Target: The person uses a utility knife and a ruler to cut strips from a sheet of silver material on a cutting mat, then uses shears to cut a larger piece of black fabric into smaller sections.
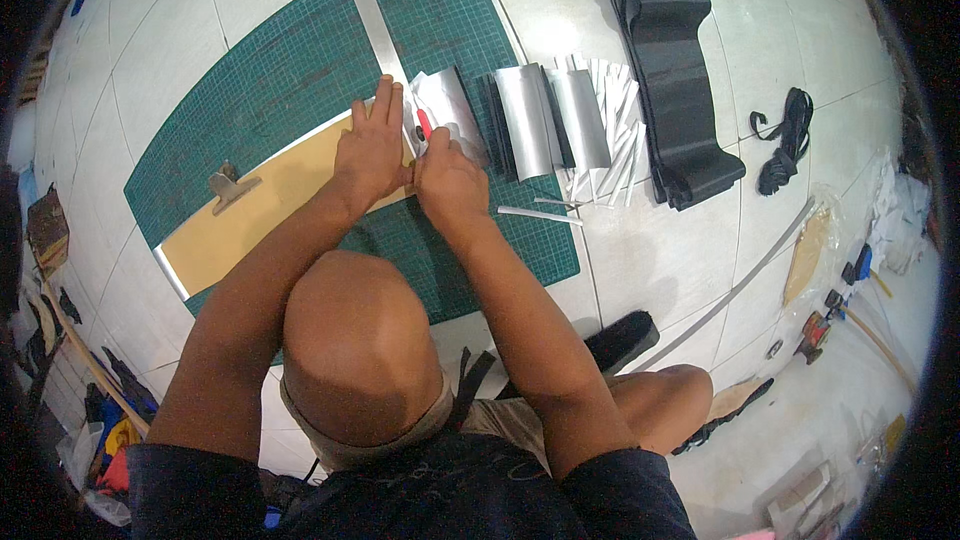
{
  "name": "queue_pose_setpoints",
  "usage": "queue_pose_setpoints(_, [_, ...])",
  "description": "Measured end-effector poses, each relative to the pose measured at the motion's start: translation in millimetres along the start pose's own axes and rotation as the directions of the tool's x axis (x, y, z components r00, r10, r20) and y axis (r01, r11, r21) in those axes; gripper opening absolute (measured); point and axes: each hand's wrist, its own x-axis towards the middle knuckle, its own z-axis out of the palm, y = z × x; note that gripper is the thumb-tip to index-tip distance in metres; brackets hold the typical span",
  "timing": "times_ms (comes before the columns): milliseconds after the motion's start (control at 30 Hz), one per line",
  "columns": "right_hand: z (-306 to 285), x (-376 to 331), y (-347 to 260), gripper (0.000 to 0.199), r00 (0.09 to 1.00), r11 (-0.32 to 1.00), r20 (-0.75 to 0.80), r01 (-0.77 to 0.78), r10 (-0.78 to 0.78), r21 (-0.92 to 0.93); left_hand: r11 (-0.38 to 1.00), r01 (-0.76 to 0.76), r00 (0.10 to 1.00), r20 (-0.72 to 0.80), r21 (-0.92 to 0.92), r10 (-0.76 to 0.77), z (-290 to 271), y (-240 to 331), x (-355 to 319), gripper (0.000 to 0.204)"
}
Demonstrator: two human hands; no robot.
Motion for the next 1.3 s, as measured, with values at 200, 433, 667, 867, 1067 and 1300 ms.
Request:
queue_pose_setpoints(200, [-17.7,5.6,-9.3,0.021,0.999,0.998,0.015,0.039,-0.038,-0.047,0.997,0.021,1.0,-0.006,0.074,-0.021,3.7,1.0,4.1,0.114])
queue_pose_setpoints(433, [-21.4,-54.9,14.7,0.02,0.967,0.987,0.208,-0.13,0.146,-0.09,0.998,0.005,1.0,0.028,0.061,-0.007,-8.6,4.5,-1.8,0.125])
queue_pose_setpoints(667, [-19.9,-119.9,44.0,0.021,0.931,0.957,0.258,-0.209,0.258,-0.202,1.0,0.004,0.999,0.04,-0.017,-0.003,-7.3,7.5,0.9,0.127])
queue_pose_setpoints(867, [-38.2,-124.0,23.7,0.023,0.959,0.975,0.226,-0.132,0.172,-0.18,1.0,0.006,0.999,0.032,0.004,-0.006,-6.4,3.2,-1.8,0.127])
queue_pose_setpoints(1067, [-19.8,-35.2,-1.4,0.021,1.0,1.0,-0.009,-0.018,0.018,-0.022,1.0,-0.016,1.0,0.006,-0.007,0.016,-8.6,5.2,-2.2,0.129])
queue_pose_setpoints(1300, [0.8,-10.2,-0.4,0.02,0.997,0.999,-0.077,0.023,-0.019,0.048,1.0,0.014,0.998,0.055,0.0,-0.014,-3.1,1.3,1.1,0.119])
